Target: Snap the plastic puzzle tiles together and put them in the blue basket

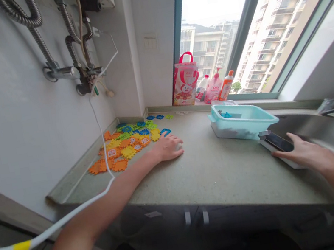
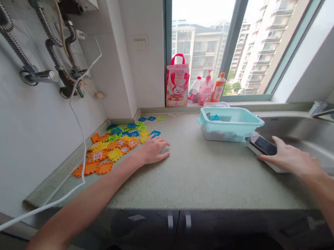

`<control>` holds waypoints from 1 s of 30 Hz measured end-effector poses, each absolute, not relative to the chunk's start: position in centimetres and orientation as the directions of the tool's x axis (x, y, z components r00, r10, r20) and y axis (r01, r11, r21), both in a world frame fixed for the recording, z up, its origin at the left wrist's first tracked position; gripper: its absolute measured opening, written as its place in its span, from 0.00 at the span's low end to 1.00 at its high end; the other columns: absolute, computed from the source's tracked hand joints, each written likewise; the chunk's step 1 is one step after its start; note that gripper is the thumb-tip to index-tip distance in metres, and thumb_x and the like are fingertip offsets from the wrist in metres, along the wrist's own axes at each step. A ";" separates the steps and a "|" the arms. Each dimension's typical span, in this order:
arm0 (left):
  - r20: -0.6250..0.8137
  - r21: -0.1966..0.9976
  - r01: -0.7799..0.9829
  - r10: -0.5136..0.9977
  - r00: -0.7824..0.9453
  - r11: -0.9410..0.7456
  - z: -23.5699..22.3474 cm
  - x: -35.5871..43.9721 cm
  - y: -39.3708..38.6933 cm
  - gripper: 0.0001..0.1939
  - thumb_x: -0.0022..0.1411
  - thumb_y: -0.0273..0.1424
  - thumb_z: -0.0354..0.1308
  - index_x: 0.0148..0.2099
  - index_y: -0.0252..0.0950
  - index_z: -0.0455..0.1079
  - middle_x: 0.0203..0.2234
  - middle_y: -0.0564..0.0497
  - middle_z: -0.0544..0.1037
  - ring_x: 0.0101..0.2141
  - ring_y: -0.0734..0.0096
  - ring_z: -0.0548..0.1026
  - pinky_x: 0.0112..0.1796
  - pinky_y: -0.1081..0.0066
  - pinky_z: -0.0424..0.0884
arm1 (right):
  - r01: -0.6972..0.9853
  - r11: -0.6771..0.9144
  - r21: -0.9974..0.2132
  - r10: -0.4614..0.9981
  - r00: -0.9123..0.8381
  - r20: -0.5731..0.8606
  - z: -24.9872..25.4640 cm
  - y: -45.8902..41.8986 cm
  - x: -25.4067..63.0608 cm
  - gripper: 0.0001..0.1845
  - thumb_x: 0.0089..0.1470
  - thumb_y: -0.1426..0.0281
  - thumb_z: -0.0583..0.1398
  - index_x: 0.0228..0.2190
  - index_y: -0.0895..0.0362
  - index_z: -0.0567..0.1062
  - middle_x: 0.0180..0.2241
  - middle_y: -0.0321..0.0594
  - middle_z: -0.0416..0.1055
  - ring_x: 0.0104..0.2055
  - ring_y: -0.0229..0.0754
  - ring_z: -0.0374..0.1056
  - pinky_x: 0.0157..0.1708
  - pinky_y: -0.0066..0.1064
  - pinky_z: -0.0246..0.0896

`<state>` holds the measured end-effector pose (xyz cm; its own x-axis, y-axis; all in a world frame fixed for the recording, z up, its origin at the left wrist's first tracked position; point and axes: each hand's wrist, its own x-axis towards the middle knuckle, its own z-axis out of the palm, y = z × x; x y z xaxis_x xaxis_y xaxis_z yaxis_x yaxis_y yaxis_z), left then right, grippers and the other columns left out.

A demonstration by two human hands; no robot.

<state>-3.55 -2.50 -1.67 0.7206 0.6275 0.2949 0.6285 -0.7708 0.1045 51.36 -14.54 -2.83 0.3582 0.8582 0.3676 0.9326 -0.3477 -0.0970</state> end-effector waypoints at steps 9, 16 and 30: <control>0.281 0.024 0.821 0.792 0.541 -0.570 1.8 -12.0 2.5 0.23 0.72 0.48 0.59 0.59 0.41 0.80 0.59 0.44 0.83 0.58 0.51 0.79 0.61 0.58 0.71 | 0.962 0.267 -0.060 0.905 -0.228 0.360 -4.9 -19.1 39.4 0.34 0.68 0.50 0.53 0.68 0.48 0.74 0.70 0.55 0.68 0.71 0.63 0.65 0.72 0.61 0.58; 0.368 0.020 0.844 0.789 0.492 -0.535 -0.7 -14.9 3.9 0.24 0.75 0.47 0.56 0.60 0.38 0.79 0.57 0.39 0.82 0.57 0.49 0.78 0.61 0.53 0.71 | 0.856 0.421 -0.301 0.907 -0.389 0.163 -4.9 -14.1 30.9 0.38 0.73 0.47 0.52 0.76 0.47 0.61 0.79 0.50 0.52 0.79 0.57 0.53 0.76 0.57 0.51; 0.235 -0.004 0.658 0.639 0.732 -0.753 0.8 -12.1 -0.5 0.18 0.71 0.49 0.63 0.35 0.41 0.77 0.41 0.47 0.83 0.44 0.54 0.81 0.49 0.56 0.70 | 0.644 0.691 -0.329 0.721 -0.580 0.379 -4.9 7.9 13.5 0.37 0.69 0.50 0.61 0.72 0.51 0.67 0.73 0.54 0.64 0.73 0.58 0.63 0.72 0.54 0.58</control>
<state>-12.08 -0.45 0.77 0.7321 0.6392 0.2354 0.6584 -0.7526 -0.0041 13.49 7.88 -4.92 -0.5798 0.7211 0.3793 0.6442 0.6907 -0.3285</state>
